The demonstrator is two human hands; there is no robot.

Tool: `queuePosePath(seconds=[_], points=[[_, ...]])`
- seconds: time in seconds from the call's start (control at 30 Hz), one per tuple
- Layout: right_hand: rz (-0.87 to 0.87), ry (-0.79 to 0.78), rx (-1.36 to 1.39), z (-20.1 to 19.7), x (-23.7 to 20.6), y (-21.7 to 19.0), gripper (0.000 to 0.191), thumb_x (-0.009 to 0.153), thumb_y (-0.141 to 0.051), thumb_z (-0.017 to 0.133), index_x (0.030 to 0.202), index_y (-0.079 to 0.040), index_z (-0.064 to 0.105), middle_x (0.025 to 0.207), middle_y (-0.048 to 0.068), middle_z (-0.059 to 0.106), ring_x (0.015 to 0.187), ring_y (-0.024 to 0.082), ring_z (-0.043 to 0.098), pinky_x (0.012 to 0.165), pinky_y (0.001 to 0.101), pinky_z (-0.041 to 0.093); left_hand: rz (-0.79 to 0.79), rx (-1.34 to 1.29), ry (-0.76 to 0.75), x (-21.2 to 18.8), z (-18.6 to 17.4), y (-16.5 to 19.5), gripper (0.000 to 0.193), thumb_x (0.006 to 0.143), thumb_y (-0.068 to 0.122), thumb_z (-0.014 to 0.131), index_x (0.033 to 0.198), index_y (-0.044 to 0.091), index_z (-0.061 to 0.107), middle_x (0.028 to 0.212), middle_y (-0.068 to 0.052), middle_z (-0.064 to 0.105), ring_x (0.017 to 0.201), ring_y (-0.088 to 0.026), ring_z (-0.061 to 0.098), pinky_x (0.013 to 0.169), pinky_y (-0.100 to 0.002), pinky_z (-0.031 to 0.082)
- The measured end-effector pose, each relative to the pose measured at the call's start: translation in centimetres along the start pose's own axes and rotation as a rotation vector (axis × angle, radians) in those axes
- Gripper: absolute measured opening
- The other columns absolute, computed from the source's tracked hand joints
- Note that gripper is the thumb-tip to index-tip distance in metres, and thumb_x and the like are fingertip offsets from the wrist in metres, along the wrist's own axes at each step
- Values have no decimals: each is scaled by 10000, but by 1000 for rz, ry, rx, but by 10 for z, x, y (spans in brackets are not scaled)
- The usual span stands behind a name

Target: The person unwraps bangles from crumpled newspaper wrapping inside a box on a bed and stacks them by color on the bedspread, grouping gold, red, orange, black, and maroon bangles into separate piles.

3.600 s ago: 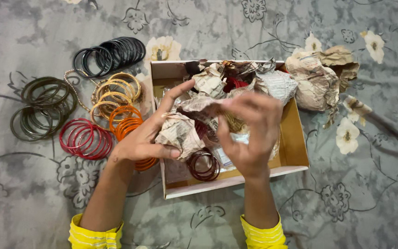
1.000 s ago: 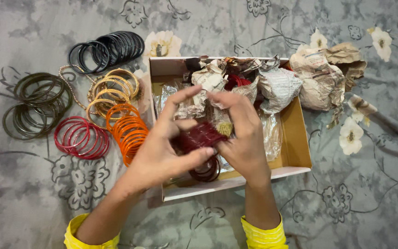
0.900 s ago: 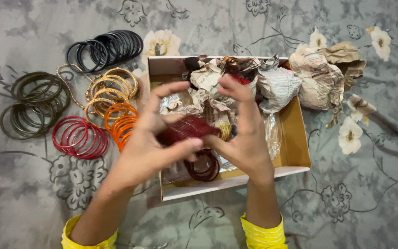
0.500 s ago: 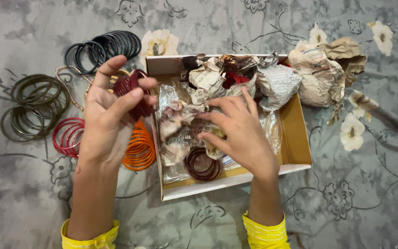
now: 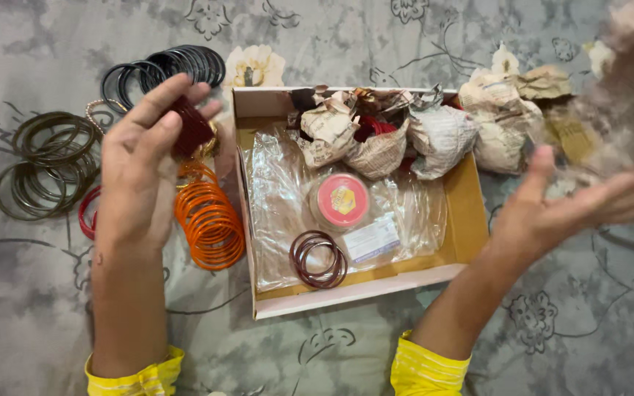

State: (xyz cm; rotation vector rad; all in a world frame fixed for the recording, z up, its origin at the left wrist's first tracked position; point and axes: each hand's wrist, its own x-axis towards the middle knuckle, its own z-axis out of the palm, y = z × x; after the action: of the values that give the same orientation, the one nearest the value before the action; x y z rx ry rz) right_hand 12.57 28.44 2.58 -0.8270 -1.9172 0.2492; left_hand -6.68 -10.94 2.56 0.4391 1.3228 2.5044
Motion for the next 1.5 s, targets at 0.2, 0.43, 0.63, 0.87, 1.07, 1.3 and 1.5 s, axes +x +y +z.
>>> queuePosePath(seconds=[0.2,0.43,0.63,0.87,1.07,1.3,1.5], points=[[97,-197,154,-1,-5,-23,918,983,-241,852,1685,-227,262,1772,146,21,1648,373,7,1301,601,183,106,378,146,8,-20,-3,376,1064,14,595,1425,-90,568,1345,-144,667,1187,-185,675,1040,-295,546],[-243,-574,139,-5,-17,-91,896,923,-284,883,1649,-102,390,1748,188,266,1640,393,151,1340,561,186,245,1033,142,0,-23,9,256,1025,-74,630,1257,-20,725,1102,-92,778,1012,-142,765,881,-268,581],[-279,-589,193,-2,-18,-98,838,959,-309,869,1621,-60,419,1722,232,311,1634,414,188,1339,540,205,164,1249,203,-7,-30,28,239,1001,-74,643,1205,16,729,1008,-81,762,921,-110,734,814,-251,553],[-271,-612,207,0,-18,-98,818,951,-334,854,1603,-63,441,1703,231,338,1619,413,211,1327,538,209,335,827,278,-1,-66,30,264,1049,-91,590,1300,-31,642,1149,-78,715,1058,-145,699,970,-276,566],[-312,-623,202,2,-20,-98,808,953,-328,861,1597,-67,450,1702,219,348,1620,401,228,1333,530,214,314,206,219,11,-119,18,483,1121,326,592,1430,-42,538,1358,-100,598,1339,-239,598,1194,-363,487],[-302,-651,243,3,-22,-100,812,946,-306,861,1603,-65,448,1703,224,337,1617,407,222,1327,527,218,372,96,152,15,-149,8,852,1069,608,571,1542,-91,450,1438,-150,538,1413,-273,509,1256,-389,367],[-331,-653,239,4,-24,-103,824,948,-328,866,1598,-56,438,1696,210,349,1613,401,238,1328,529,211,156,233,128,51,-142,10,832,1024,640,571,1507,-14,397,1454,-121,545,1393,-224,522,1208,-383,381]])
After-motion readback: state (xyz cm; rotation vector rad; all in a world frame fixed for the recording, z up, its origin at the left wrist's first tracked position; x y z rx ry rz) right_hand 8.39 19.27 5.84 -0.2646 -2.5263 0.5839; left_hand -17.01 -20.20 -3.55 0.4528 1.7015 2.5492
